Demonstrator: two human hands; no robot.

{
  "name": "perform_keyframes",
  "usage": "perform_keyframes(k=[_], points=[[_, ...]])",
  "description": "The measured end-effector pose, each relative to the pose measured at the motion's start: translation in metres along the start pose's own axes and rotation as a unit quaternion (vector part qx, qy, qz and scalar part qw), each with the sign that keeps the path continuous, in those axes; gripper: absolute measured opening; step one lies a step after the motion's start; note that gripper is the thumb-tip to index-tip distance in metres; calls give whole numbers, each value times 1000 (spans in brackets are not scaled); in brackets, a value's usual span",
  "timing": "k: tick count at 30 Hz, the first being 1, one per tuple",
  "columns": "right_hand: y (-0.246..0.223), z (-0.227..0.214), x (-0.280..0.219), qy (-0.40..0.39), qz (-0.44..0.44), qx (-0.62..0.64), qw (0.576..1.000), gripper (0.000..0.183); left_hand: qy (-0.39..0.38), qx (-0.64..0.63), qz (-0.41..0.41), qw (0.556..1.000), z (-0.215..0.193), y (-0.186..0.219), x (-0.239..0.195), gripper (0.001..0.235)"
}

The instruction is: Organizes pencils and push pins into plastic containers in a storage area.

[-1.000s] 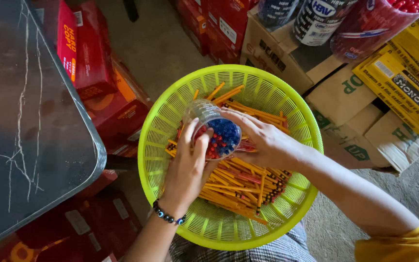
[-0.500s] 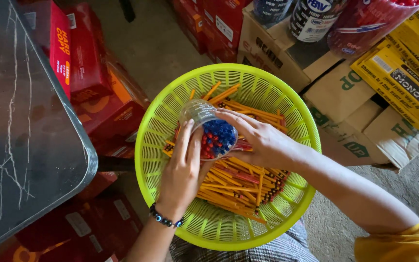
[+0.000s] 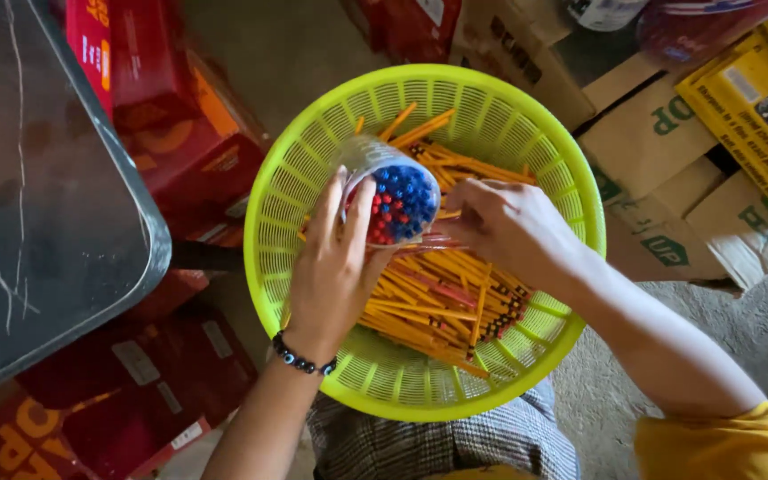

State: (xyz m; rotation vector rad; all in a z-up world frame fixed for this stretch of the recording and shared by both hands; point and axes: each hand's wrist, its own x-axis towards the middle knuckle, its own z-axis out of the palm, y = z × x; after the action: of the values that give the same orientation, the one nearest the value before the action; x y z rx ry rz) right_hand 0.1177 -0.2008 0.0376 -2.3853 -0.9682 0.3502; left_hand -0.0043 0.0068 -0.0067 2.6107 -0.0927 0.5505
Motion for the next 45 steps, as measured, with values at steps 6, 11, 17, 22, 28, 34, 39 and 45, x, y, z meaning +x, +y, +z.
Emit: perform_keyframes(k=[6,11,17,22,28,34,39,45], points=[[6,37,-11,-246,-27,-143,958,20,-55,10,-128,990,2,11,3,82],[6,67,-19,-280,-112,-269,915,15,1,-1,-98,995,5,14,0,80],[-7,56,-23,-168,-179,-348,905,27,31,4,-75,997,0,13,1,72],[-19,-11,-40,-122,-116,-228,959,27,10,58,-81,995,-6,14,2,69],[-51,-48,-48,141,-153,-66,976,20,40,102,-40,993,-2,19,4,70],[-48,-32,-18,209,-261,-121,935,21,26,134,-26,990,-6,22,5,67],[-45,-19,-2,156,-312,-145,926,35,38,152,-1,988,-6,21,2,66],[-43,-1,11,107,-215,-15,971,23,1,146,-15,989,-10,22,0,60]])
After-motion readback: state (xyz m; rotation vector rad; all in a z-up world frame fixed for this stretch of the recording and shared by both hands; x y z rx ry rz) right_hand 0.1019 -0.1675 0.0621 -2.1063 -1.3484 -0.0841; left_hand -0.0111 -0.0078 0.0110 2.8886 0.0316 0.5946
